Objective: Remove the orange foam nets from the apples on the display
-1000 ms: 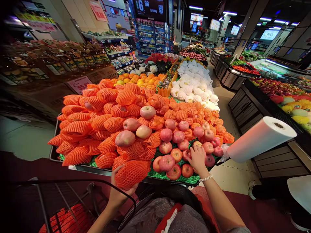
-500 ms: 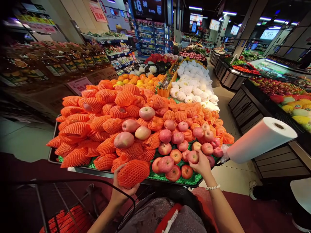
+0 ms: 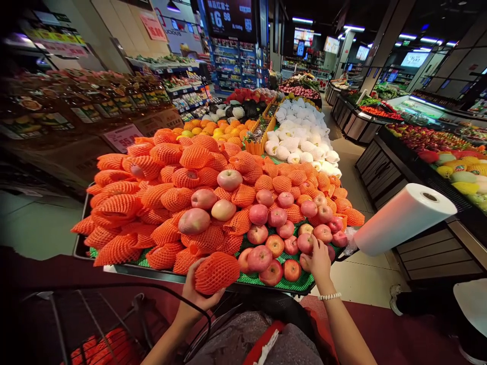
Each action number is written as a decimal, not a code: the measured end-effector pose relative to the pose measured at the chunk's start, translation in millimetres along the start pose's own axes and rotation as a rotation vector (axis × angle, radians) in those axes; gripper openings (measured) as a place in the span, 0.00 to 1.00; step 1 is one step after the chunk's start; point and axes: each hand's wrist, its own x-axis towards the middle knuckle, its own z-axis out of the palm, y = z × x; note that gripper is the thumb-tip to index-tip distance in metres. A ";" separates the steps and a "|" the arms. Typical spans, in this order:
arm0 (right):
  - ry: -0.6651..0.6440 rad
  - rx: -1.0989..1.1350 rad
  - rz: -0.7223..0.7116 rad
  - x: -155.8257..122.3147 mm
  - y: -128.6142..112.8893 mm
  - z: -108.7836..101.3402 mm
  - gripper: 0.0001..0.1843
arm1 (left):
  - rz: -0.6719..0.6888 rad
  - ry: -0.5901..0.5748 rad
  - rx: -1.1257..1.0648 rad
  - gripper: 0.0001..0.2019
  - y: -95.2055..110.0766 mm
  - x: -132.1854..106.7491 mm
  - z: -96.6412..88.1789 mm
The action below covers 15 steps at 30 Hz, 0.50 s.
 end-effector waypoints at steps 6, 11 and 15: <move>0.002 0.343 -0.501 -34.9 -107.2 -43.0 0.14 | 0.255 -0.169 0.136 0.39 33.6 11.3 19.5; -0.126 0.262 -1.005 -40.7 -164.9 -72.4 0.21 | 0.451 -0.146 0.337 0.41 67.4 14.8 41.5; -0.080 0.252 -0.922 -37.4 -158.8 -63.6 0.18 | 0.429 -0.038 0.295 0.37 75.4 3.5 51.7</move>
